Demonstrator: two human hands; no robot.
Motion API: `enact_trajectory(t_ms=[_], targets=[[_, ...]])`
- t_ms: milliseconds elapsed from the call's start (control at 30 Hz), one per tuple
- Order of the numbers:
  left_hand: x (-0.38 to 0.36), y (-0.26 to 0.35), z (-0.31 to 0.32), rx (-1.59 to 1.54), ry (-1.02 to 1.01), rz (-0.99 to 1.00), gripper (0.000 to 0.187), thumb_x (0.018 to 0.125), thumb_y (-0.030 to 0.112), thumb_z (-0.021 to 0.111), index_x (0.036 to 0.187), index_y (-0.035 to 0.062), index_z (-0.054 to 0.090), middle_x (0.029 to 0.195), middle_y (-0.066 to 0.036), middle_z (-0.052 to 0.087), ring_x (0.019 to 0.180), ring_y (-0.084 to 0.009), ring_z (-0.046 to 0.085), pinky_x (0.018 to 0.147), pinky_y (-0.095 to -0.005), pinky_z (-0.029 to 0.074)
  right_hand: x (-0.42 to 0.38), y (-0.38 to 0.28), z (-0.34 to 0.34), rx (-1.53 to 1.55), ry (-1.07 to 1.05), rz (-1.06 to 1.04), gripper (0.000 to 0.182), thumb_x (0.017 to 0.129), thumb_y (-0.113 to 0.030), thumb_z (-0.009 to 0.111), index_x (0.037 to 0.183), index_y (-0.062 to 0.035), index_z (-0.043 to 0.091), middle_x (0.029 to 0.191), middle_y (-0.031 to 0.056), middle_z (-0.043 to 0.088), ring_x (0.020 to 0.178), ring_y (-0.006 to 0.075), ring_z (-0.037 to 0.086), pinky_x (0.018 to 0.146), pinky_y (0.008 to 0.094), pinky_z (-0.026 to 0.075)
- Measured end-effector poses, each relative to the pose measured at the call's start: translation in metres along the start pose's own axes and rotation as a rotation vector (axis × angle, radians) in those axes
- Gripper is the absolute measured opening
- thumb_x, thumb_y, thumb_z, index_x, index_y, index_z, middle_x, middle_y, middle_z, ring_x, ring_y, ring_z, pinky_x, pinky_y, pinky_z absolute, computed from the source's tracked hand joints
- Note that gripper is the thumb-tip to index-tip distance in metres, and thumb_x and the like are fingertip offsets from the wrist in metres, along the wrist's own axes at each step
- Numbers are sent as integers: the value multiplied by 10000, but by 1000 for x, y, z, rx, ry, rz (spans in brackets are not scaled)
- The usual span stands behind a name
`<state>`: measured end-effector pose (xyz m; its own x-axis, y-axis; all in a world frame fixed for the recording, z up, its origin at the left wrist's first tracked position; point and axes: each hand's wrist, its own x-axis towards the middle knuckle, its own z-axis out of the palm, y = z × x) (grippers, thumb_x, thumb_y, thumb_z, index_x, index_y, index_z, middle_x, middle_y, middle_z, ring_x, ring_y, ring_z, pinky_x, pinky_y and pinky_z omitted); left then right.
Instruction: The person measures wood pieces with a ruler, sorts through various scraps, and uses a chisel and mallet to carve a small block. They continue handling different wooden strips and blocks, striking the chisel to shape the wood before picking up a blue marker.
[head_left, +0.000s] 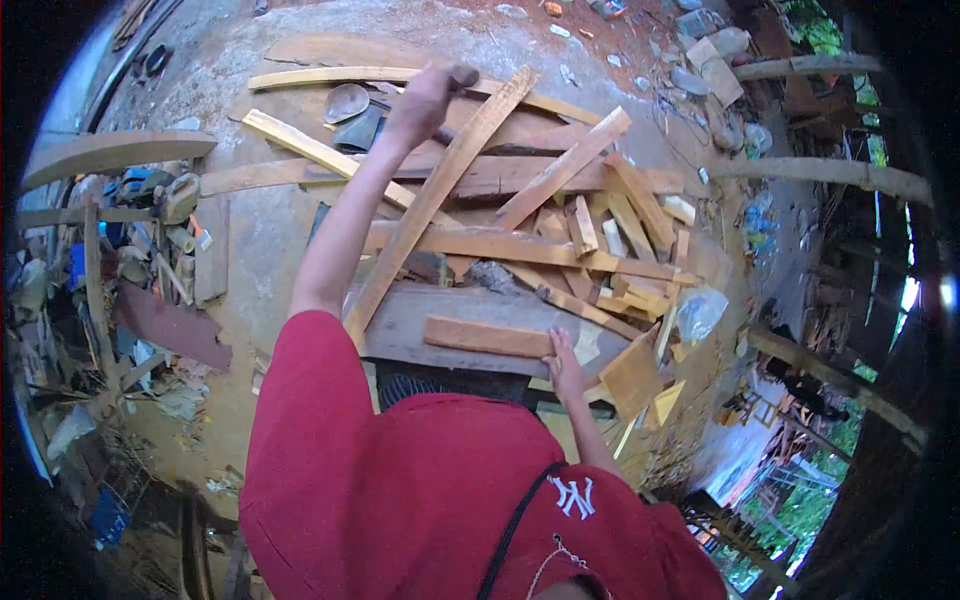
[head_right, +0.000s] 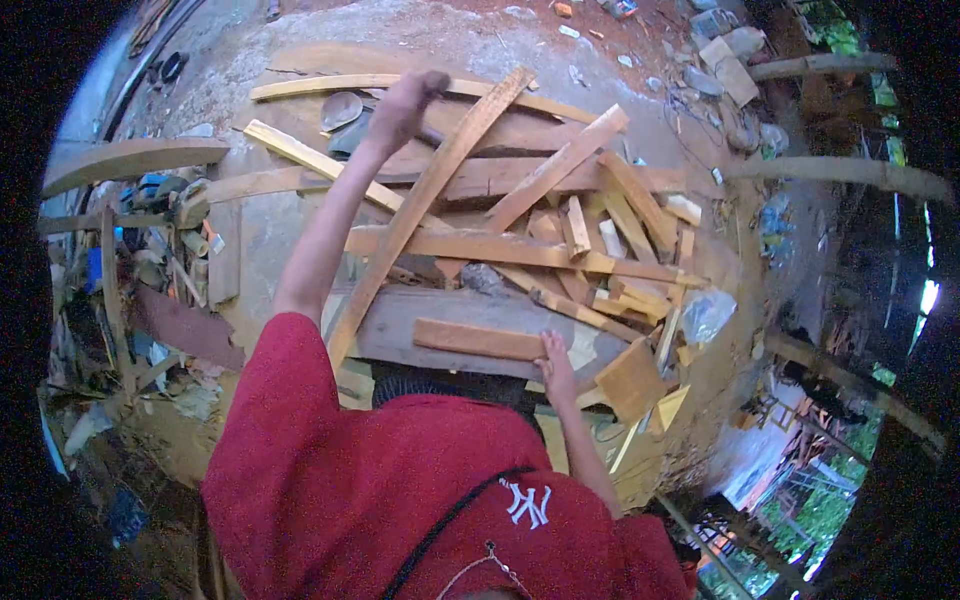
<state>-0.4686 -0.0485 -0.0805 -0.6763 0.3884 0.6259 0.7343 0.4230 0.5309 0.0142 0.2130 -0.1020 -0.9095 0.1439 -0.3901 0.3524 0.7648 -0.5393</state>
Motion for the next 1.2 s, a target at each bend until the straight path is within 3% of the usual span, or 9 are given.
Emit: enact_trajectory(t_ms=[67, 200, 267, 300, 400, 700, 933, 1133, 1200], targets=[[-10, 27, -37, -203, 182, -226, 151, 886, 78, 513, 1036, 60, 508, 934, -126, 609, 926, -282, 611, 824, -435, 485, 0, -4, -3, 12, 13, -3, 564, 836, -96, 577, 1364, -117, 378, 1406, 181, 349, 1327, 338, 287, 1087, 390, 250], [-13, 116, -114, -1346, 602, -672, 229, 896, 276, 565, 965, 78, 473, 956, -122, 560, 846, -241, 603, 721, -343, 510, -6, 4, -2, 16, 19, -15, 562, 853, -151, 564, 1377, -140, 362, 1418, 167, 337, 1334, 320, 282, 1090, 378, 247], [-36, 126, -128, -1620, 773, -909, 266, 907, 319, 525, 930, 68, 441, 895, -121, 512, 733, -189, 536, 667, -307, 492, -6, 15, 1, 17, 21, -36, 562, 862, -189, 558, 1384, -157, 353, 1428, 160, 324, 1340, 311, 274, 1092, 372, 242], [-49, 133, -132, -1711, 820, -924, 265, 917, 321, 491, 931, 62, 437, 841, -88, 477, 653, -153, 445, 619, -279, 455, -6, 21, 4, 24, 29, -55, 563, 861, -194, 559, 1385, -163, 354, 1431, 160, 319, 1342, 312, 268, 1093, 372, 242], [-92, 155, -134, -2261, 744, -801, 264, 918, 323, 481, 952, 63, 450, 756, -25, 435, 593, -124, 406, 550, -258, 395, -6, 26, 8, 9, 36, -44, 573, 848, -175, 573, 1381, -167, 361, 1431, 147, 324, 1345, 310, 263, 1091, 375, 248], [-121, 260, -123, -2067, 761, -937, 268, 937, 343, 426, 922, 76, 424, 736, -26, 399, 634, -146, 416, 613, -296, 420, -11, 37, 15, 25, 156, -151, 588, 814, -155, 599, 1362, -162, 383, 1411, 137, 352, 1318, 299, 305, 1067, 380, 302], [-137, 290, -107, -2148, 673, -1001, 354, 947, 416, 399, 892, 67, 415, 727, -34, 409, 619, -160, 419, 625, -310, 426, -13, 49, 22, 73, 187, -180, 588, 829, -168, 587, 1373, -167, 363, 1421, 119, 342, 1327, 291, 293, 1069, 382, 303], [-147, 307, -101, -1759, 627, -1080, 363, 835, 416, 634, 828, 103, 450, 709, -7, 434, 601, -131, 419, 525, -239, 398, -14, 55, 22, 32, 194, -226, 579, 842, -161, 582, 1376, -148, 358, 1423, 163, 326, 1327, 323, 288, 1083, 380, 273], [-146, 311, -94, -1567, 442, -1018, 311, 822, 355, 672, 773, 115, 480, 653, -2, 470, 546, -117, 444, 482, -231, 382, -15, 53, 18, -4, 183, -212, 567, 842, -183, 586, 1365, -139, 372, 1396, 169, 363, 1309, 328, 315, 1066, 386, 301]])
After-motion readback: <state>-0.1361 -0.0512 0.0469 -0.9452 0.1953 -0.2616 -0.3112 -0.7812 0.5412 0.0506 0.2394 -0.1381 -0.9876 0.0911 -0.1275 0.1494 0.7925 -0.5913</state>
